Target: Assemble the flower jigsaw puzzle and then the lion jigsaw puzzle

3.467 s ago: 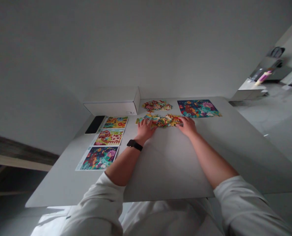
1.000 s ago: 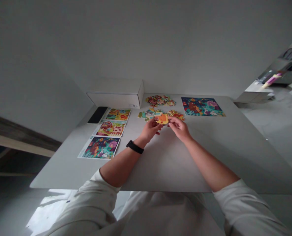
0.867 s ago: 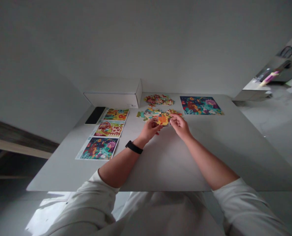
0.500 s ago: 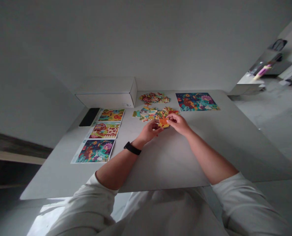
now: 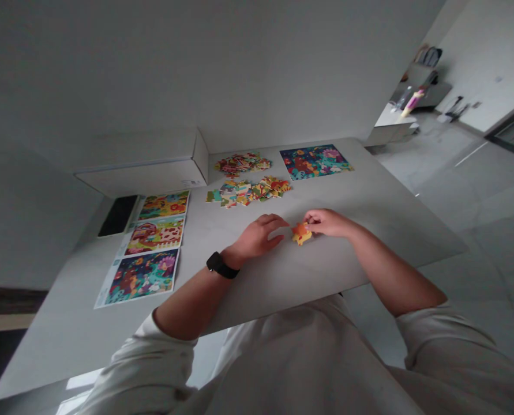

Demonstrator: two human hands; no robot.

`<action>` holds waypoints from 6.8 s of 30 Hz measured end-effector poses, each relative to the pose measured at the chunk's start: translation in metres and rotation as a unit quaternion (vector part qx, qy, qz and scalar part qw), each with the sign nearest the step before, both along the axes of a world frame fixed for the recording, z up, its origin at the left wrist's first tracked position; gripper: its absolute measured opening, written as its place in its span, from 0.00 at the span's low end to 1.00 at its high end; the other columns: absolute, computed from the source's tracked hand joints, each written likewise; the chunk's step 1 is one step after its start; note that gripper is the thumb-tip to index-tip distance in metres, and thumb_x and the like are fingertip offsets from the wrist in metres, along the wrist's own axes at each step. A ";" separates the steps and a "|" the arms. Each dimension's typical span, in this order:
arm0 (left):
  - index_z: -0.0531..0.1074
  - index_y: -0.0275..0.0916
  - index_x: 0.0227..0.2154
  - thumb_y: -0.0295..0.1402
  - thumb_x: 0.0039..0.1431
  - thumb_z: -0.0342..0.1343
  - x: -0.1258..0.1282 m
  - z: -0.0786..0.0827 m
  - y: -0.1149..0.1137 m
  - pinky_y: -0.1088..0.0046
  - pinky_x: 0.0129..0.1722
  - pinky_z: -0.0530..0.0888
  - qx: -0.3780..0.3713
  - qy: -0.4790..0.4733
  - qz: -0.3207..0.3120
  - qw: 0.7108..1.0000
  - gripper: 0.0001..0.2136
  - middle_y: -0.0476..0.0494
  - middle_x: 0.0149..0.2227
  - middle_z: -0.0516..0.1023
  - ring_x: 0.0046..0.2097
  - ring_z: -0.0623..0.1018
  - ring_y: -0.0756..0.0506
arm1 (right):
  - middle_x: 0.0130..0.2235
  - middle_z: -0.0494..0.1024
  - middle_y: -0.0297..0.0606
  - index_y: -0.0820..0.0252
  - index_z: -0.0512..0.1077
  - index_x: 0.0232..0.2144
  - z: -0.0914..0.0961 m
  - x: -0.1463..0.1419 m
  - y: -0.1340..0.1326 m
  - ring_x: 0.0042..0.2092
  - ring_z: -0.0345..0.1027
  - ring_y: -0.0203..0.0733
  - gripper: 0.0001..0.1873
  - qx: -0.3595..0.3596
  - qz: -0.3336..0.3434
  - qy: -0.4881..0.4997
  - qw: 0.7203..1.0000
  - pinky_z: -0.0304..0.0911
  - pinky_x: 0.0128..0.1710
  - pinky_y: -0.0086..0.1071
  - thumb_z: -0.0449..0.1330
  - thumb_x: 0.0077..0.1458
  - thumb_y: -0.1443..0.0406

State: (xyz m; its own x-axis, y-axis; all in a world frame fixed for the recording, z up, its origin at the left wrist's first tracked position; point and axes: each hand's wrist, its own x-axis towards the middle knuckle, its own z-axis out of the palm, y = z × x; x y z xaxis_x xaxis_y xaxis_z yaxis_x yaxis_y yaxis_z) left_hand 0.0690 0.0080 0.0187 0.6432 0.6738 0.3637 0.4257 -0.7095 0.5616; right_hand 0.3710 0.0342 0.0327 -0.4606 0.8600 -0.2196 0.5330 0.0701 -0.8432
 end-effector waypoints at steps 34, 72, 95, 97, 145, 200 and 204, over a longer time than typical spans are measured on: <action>0.80 0.45 0.59 0.38 0.74 0.53 0.012 -0.005 -0.012 0.52 0.64 0.70 0.106 0.105 -0.020 0.989 0.17 0.37 0.63 0.80 0.61 0.78 0.36 | 0.49 0.88 0.42 0.57 0.84 0.48 0.004 -0.036 0.108 0.48 0.82 0.44 0.12 0.171 -0.150 -0.263 0.938 0.71 0.50 0.32 0.68 0.63 0.63; 0.81 0.44 0.53 0.32 0.71 0.59 -0.014 -0.022 0.018 0.54 0.61 0.76 0.048 -0.031 0.131 0.990 0.12 0.38 0.53 0.83 0.56 0.80 0.39 | 0.34 0.83 0.36 0.54 0.73 0.35 0.011 -0.026 0.127 0.35 0.76 0.44 0.10 0.255 -0.168 0.041 0.951 0.69 0.39 0.36 0.69 0.50 0.61; 0.70 0.41 0.48 0.48 0.57 0.73 -0.022 -0.031 0.041 0.76 0.29 0.65 -0.212 -0.394 0.216 0.868 0.25 0.57 0.27 0.71 0.27 0.69 0.53 | 0.32 0.76 0.31 0.54 0.71 0.40 -0.003 -0.112 0.066 0.31 0.69 0.38 0.27 0.015 -0.035 0.178 0.983 0.61 0.28 0.29 0.73 0.47 0.45; 0.70 0.40 0.48 0.49 0.58 0.73 -0.021 -0.031 0.040 0.76 0.28 0.64 -0.206 -0.389 0.206 0.874 0.25 0.57 0.27 0.71 0.27 0.69 0.53 | 0.31 0.75 0.30 0.55 0.71 0.38 -0.004 -0.112 0.065 0.29 0.66 0.36 0.28 0.015 -0.029 0.186 0.982 0.59 0.26 0.29 0.73 0.47 0.44; 0.82 0.48 0.58 0.45 0.61 0.69 0.015 -0.007 -0.022 0.54 0.54 0.74 0.103 0.160 -0.029 0.981 0.23 0.37 0.49 0.82 0.48 0.80 0.36 | 0.54 0.81 0.43 0.50 0.87 0.47 0.001 0.005 -0.055 0.54 0.77 0.51 0.17 0.255 0.138 -0.192 0.937 0.70 0.57 0.42 0.75 0.55 0.69; 0.72 0.48 0.69 0.45 0.71 0.58 -0.050 -0.018 0.036 0.42 0.73 0.63 0.023 0.199 0.320 0.926 0.26 0.38 0.73 0.68 0.72 0.68 0.30 | 0.63 0.76 0.47 0.50 0.78 0.65 -0.006 -0.084 0.098 0.63 0.71 0.53 0.25 0.321 0.099 -0.269 0.903 0.65 0.67 0.46 0.63 0.67 0.65; 0.68 0.51 0.72 0.49 0.71 0.57 -0.046 -0.022 0.042 0.36 0.74 0.58 -0.002 0.228 0.306 0.924 0.29 0.39 0.77 0.63 0.76 0.62 0.28 | 0.66 0.73 0.49 0.48 0.76 0.67 -0.023 -0.100 0.092 0.68 0.66 0.59 0.26 0.346 0.068 -0.279 0.893 0.64 0.67 0.51 0.64 0.69 0.57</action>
State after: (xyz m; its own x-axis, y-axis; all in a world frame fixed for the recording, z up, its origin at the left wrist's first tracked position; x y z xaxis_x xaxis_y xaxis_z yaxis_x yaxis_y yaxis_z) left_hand 0.0232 0.0502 -0.0036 0.2265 0.9631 0.1454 0.9399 -0.2553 0.2267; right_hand 0.2710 0.1266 0.0093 -0.5555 0.8236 0.1144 0.8039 0.5671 -0.1791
